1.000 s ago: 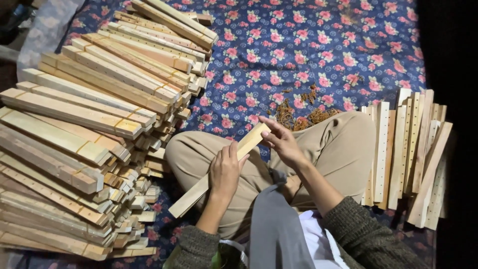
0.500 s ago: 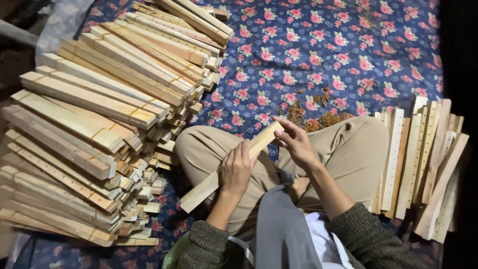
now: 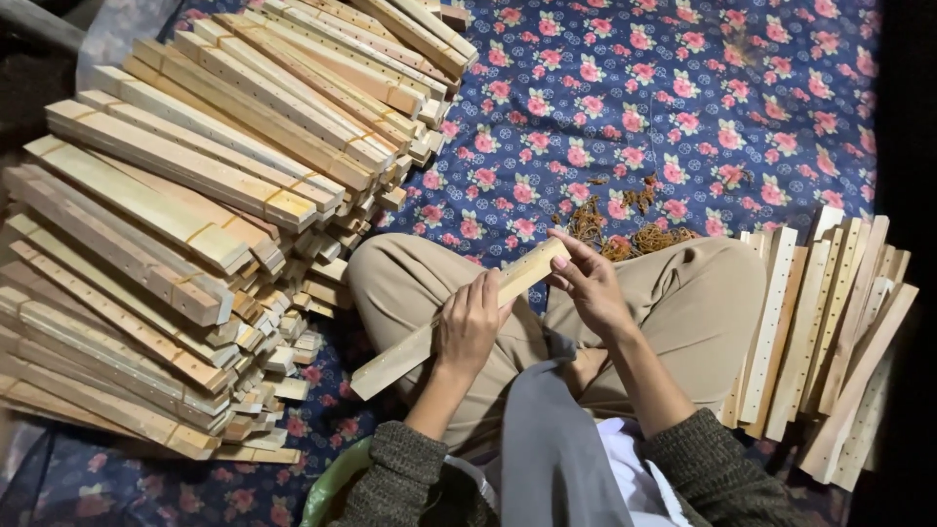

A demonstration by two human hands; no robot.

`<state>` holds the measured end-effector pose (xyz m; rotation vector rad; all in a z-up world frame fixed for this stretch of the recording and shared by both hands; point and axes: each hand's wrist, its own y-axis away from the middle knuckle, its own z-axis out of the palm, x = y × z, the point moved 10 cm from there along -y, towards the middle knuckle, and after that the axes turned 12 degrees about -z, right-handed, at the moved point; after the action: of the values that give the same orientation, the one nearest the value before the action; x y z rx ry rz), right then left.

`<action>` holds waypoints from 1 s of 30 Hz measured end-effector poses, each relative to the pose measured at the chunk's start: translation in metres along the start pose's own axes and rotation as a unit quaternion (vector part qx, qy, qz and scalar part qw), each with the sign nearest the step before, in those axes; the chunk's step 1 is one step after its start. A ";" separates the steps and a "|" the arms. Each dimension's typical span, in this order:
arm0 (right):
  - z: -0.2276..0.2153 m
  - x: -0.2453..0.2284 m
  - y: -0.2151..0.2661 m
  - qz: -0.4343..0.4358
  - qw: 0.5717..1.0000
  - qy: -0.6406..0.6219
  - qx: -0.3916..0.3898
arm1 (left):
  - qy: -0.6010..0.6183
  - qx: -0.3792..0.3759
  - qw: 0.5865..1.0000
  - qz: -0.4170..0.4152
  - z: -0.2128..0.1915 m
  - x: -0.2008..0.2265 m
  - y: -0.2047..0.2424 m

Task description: Tying rubber bands around wooden slats to bundle or mark them.

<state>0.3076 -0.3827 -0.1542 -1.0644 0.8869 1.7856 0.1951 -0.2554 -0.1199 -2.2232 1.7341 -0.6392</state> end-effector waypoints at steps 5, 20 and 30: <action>-0.007 0.007 0.001 -0.004 1.000 -0.008 0.005 | -0.004 0.017 1.000 0.002 -0.011 0.003 -0.004; -0.007 -0.002 0.012 -0.007 0.999 -0.014 0.046 | 0.117 -0.252 0.943 -0.185 0.021 0.014 -0.043; -0.037 0.019 -0.005 0.039 0.998 0.024 -0.052 | 0.117 -0.433 0.839 -0.309 0.032 -0.005 -0.039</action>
<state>0.3186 -0.4071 -0.1869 -1.1575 0.8838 1.8955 0.2435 -0.2431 -0.1312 -3.5529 1.5528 -0.2271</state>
